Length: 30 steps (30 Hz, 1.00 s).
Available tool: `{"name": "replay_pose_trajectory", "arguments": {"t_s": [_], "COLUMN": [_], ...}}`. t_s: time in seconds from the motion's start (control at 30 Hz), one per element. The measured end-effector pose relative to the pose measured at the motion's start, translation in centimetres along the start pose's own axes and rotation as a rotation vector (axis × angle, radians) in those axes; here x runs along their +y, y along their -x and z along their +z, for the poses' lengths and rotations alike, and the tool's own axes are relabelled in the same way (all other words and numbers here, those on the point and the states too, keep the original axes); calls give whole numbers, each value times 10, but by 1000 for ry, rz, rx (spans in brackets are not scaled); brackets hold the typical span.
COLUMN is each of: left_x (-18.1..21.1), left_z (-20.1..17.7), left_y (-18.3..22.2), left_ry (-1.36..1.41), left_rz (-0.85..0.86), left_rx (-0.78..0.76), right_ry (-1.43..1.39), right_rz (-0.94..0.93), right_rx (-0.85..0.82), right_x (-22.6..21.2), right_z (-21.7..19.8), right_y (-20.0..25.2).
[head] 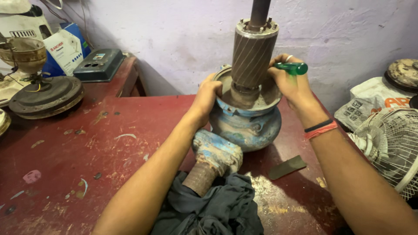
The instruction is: The person uses a green screwdriver to scrape and clean the gap between the rotor and stator of a disassembled electric motor. They wipe the area with a dark cloth and continue scraping around the circumference, then rotate the rotor by hand to check alignment.
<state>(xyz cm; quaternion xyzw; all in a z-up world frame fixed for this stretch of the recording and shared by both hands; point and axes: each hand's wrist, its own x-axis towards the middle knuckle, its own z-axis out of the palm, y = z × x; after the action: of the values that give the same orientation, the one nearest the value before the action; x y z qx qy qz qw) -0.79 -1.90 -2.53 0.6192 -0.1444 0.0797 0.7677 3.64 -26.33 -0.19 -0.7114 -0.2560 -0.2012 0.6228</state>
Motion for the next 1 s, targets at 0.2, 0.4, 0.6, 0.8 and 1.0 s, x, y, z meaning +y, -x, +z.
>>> {"name": "replay_pose_trajectory", "arguments": {"t_s": [0.2,0.4,0.6,0.8,1.0], "left_x": [-12,-15,-20,-19,-14], "left_z": [-8,-9,-12,-12,-10], "left_y": [-1,-3,-4,-4,-1], "left_ry": [-38,-10,-4,-53,-17], "left_rz": [112,218,227,247,236], "left_rx": [11,-1,-8,-5,-33], "right_ry": [127,-111,188,777,678], "right_rz": [-74,-287,-342,-257,-224], "right_rx": [111,-1,-455,-412,-409], "right_x": [-66,-133,-168,-182,-170], "right_z": [-22,-73,-75,-26,5], "right_y": [-5,38,43,54,48]}}
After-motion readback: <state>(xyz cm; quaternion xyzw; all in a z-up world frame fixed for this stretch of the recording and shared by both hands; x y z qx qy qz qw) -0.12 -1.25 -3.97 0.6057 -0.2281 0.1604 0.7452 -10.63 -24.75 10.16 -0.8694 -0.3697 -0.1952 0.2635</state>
